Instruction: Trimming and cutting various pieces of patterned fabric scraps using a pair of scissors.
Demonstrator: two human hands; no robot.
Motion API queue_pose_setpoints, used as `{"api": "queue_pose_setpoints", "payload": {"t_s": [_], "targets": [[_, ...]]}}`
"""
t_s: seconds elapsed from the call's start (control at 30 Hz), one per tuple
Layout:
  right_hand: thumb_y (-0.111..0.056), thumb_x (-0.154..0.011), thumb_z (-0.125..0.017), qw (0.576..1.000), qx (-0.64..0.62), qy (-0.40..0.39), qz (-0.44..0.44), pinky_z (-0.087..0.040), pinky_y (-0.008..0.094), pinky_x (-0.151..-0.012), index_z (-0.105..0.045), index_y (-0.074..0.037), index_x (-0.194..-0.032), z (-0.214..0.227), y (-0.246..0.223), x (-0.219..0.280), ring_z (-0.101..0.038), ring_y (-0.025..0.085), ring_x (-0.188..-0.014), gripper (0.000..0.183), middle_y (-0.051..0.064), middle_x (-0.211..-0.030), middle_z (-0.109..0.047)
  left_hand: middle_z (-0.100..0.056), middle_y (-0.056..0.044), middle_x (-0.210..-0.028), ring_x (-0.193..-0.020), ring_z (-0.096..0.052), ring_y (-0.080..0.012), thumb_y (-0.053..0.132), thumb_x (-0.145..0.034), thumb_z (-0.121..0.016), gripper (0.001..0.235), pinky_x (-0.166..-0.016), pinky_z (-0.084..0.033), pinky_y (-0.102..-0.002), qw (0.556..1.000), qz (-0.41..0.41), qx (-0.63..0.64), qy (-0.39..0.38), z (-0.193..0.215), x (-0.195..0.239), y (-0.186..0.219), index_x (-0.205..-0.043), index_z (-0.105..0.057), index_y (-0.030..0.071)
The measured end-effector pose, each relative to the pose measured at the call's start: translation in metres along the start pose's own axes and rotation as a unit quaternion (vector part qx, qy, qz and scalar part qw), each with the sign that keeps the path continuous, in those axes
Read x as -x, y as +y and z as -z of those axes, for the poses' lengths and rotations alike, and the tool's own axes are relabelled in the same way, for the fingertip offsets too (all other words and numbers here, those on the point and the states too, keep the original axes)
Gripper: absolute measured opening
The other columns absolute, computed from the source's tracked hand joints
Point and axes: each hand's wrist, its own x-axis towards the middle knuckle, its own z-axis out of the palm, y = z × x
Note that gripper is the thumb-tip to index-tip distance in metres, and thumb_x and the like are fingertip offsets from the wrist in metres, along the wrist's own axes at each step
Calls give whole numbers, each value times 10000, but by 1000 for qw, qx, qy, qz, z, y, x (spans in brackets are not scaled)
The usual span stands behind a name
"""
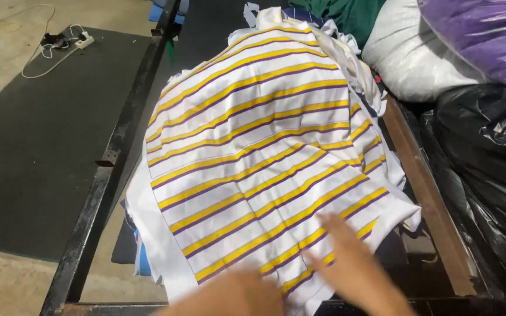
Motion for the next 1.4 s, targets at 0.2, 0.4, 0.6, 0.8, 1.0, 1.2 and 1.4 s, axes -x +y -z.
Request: {"api": "queue_pose_setpoints", "payload": {"t_s": [0.2,0.4,0.6,0.8,1.0,1.2,1.4], "targets": [[-361,-955,-617,962,237,60,120,-340,535,-1144,-407,-311,-1545,-69,27,-17,-224,278,-1553,628,21,-1691,-235,-180,-115,-1694,-1567,-98,-336,472,-972,-562,680,-1226,-83,-584,903,291,81,307,-11,1,-151,-1569,-347,229],[-168,-938,-537,926,274,242,91,-559,383,-960,-442,-139,-1567,-13,169,-63,-727,266,-1028,637,129,-1259,-702,-172,-348,-1628,-1497,-178,-518,690,-976,-448,864,-1188,-153,-605,828,339,47,444,-138,-126,-174,-1585,-329,89],[-147,-937,-586,921,171,340,-80,-408,679,-994,-613,-39,-1444,87,113,-50,-423,511,-1396,519,340,-1628,-384,-362,-226,-1606,-1470,-390,-345,116,-1017,-383,633,-1023,-377,-581,928,-4,147,342,-123,-146,-27,-1632,-297,238],[-377,-963,-595,967,-18,220,-129,-370,545,-1154,-556,-36,-1401,64,76,-67,-430,382,-1431,556,189,-1552,-435,-361,-395,-1518,-1316,-444,-574,417,-952,-667,698,-1026,-414,-643,817,239,30,524,-42,-126,-151,-1505,-403,84],[-162,-913,-743,923,-56,378,-45,-442,569,-1080,-558,104,-1348,66,115,-171,-519,538,-1317,543,348,-1405,-496,-364,-357,-1449,-1323,-489,-527,402,-811,-860,1005,-1036,-474,-622,636,425,139,628,26,-122,-266,-1553,-325,-12],[-280,-889,-740,932,-13,344,-115,-578,411,-658,-767,-28,-1104,51,182,-251,-738,358,-889,333,146,-912,-720,-711,-174,-888,-919,-732,-458,361,-858,-788,332,-744,-589,-564,599,455,270,601,26,-127,-329,-987,-668,79],[-11,-999,-584,883,-24,463,78,-453,515,-845,-656,74,-1202,114,194,-165,-601,428,-968,231,261,-1096,-641,-690,-41,-854,-725,-596,-142,352,-1028,-498,361,-643,-475,-264,674,295,455,502,57,10,-204,-1016,-745,89]]}}
